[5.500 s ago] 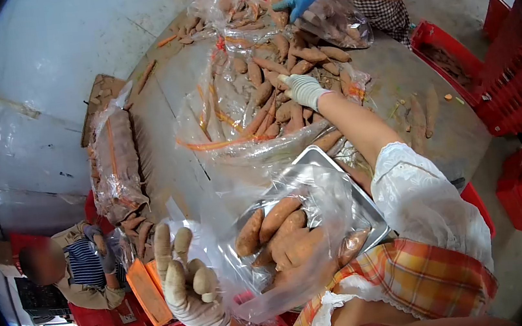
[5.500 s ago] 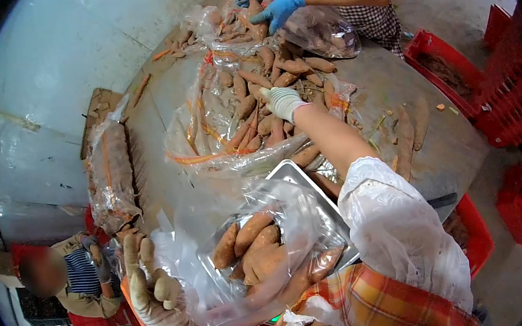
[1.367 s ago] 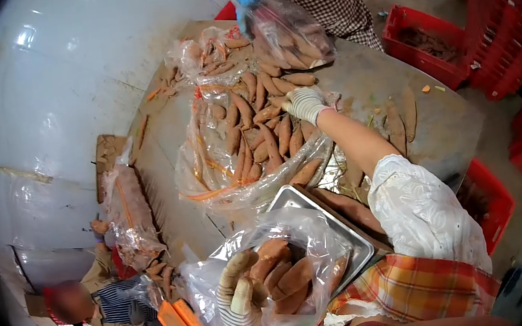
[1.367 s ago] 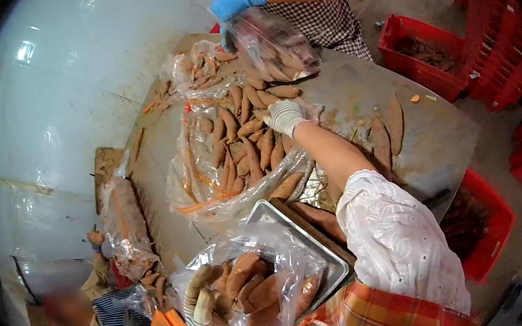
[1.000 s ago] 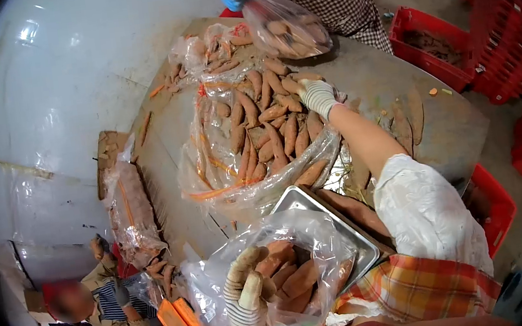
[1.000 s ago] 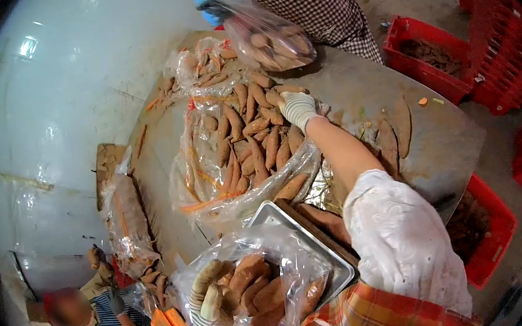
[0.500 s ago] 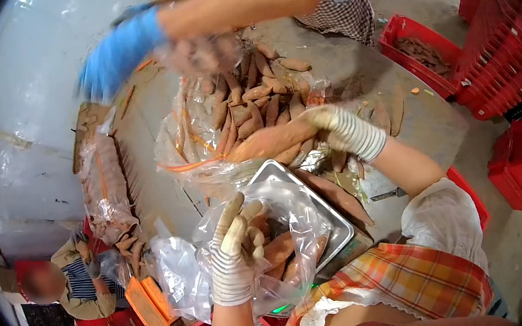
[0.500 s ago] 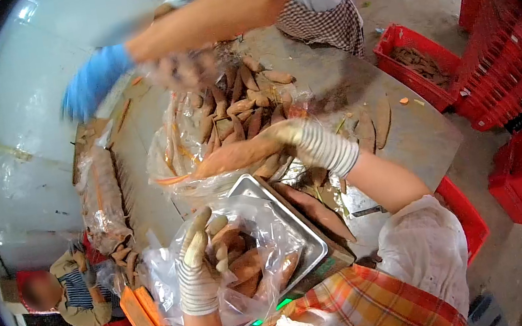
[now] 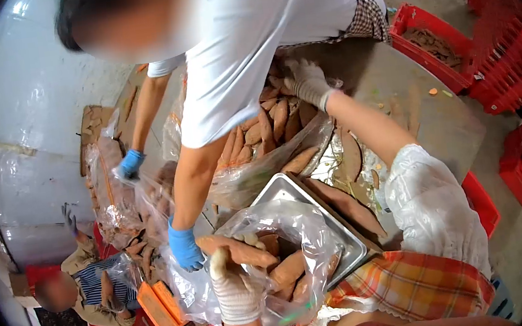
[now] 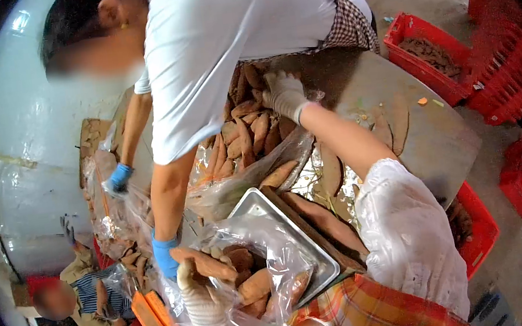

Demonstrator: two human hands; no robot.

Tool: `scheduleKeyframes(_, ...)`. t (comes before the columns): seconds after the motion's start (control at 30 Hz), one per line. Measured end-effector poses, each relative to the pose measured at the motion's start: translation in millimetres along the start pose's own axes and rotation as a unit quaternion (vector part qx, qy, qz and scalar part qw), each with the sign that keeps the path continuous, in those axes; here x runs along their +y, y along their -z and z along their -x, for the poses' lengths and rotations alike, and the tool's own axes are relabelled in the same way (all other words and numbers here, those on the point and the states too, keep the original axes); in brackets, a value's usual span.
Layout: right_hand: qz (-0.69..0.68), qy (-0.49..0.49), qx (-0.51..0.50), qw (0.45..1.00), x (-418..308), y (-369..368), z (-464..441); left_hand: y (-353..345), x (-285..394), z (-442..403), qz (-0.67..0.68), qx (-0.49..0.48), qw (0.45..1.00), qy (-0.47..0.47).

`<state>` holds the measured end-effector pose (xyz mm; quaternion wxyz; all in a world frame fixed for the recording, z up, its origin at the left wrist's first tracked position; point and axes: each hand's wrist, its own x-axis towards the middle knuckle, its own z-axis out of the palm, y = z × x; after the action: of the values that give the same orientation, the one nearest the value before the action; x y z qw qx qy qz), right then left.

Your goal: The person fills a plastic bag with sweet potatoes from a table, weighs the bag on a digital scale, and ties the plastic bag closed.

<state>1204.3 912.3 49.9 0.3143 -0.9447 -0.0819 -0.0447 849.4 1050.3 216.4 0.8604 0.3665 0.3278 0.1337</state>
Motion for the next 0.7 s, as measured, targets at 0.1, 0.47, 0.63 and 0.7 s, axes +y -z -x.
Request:
scheduleKeyframes(0.1, 0.000, 0.055, 0.031, 0.998, 6, -28, -31, 20, 1, 8, -0.027, -0.033, 0.997, 0.067)
scheduleKeyframes(0.47, 0.117, 0.452, -0.178, 0.866, -13, -25, 69, 14, -2, 15, -0.087, 0.005, 0.996, 0.034)
scheduleKeyframes(0.63, 0.018, 0.503, -0.182, 0.845, -6, -22, 93, 22, -2, 18, -0.078, -0.015, 0.996, 0.045)
scheduleKeyframes(0.7, -0.017, 0.525, -0.170, 0.833, -16, -28, 97, 21, -2, 17, -0.077, -0.016, 0.995, 0.055)
